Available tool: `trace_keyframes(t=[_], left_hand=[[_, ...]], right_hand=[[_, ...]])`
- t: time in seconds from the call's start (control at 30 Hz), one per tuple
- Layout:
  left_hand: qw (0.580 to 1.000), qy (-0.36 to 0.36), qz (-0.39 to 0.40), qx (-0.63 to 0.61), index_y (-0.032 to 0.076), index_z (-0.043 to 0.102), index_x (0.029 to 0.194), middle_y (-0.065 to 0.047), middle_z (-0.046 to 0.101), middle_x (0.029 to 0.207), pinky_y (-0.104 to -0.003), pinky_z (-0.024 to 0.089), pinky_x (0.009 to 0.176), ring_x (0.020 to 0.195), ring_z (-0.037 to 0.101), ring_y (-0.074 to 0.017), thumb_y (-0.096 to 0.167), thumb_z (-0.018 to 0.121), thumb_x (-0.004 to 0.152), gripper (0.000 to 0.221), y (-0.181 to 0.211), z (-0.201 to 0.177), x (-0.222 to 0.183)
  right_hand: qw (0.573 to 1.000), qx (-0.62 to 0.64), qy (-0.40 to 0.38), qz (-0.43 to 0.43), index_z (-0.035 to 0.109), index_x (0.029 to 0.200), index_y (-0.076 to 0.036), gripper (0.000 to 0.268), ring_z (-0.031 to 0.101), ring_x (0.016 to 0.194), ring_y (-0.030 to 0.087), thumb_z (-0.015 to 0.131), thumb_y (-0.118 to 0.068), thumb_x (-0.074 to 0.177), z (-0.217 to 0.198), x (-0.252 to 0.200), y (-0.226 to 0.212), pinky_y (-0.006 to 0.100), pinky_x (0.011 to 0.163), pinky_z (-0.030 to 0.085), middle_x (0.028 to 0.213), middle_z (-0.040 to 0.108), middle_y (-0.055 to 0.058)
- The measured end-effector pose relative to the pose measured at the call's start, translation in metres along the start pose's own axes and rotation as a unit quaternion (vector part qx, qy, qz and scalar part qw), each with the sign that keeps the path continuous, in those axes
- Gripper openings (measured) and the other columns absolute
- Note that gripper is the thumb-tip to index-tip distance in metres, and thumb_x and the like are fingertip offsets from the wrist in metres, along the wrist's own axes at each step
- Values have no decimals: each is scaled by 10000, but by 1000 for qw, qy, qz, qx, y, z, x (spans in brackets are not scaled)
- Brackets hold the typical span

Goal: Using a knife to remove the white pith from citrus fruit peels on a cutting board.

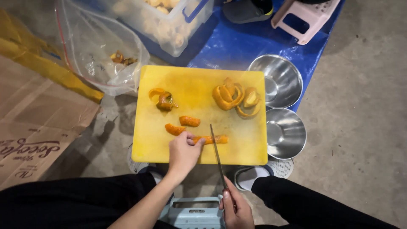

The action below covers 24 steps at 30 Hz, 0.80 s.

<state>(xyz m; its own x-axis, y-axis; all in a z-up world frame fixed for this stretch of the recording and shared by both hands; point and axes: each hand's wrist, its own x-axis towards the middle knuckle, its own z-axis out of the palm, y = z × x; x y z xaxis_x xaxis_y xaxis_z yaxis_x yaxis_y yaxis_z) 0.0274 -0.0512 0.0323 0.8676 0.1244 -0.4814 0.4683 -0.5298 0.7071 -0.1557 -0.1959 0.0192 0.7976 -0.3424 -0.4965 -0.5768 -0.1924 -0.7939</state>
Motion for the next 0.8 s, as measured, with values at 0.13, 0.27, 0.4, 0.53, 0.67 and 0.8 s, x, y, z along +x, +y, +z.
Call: trace_keyframes(t=[0.13,0.27,0.4,0.53,0.67,0.8], left_hand=[[999,-13,-27,-13,103,675,880,14,640,677,-314,524,675,657,605,-142,333,796,886,260,4,1,-6],[999,-22,-26,-43,111,646,827,27,571,595,-306,510,665,593,545,-131,274,797,907,236,8,-3,-8],[998,-20,-24,-52,114,660,848,23,610,614,-311,504,640,584,565,-128,261,790,908,205,2,1,-7],[999,-5,1,-43,124,653,817,32,564,577,-328,501,655,573,547,-145,257,797,891,209,-5,6,-3],[999,-10,-4,-35,117,672,841,24,603,566,-327,514,683,582,592,-153,291,796,887,219,-2,6,-3],[999,-15,-12,-42,117,672,850,19,622,585,-325,518,668,574,590,-147,268,786,896,194,1,4,-3]], right_hand=[[997,13,-4,75,678,1453,-278,498,520,530,126,554,-265,971,2,-6,-17,261,546,491,639,639,39],[998,21,-20,64,675,1456,-247,497,478,490,124,547,-259,976,5,0,-10,262,514,449,630,614,46],[998,-6,1,66,691,1441,-262,493,545,562,117,569,-263,963,14,1,-9,254,587,477,661,635,41],[996,-51,33,61,706,1420,-313,487,543,550,110,567,-290,954,15,-1,-12,237,607,492,653,668,26],[998,-23,35,42,690,1439,-264,492,608,608,113,549,-279,968,12,2,-12,236,660,510,654,648,25],[997,23,8,69,677,1457,-233,499,512,519,136,543,-257,976,12,5,-20,275,520,459,624,598,65]])
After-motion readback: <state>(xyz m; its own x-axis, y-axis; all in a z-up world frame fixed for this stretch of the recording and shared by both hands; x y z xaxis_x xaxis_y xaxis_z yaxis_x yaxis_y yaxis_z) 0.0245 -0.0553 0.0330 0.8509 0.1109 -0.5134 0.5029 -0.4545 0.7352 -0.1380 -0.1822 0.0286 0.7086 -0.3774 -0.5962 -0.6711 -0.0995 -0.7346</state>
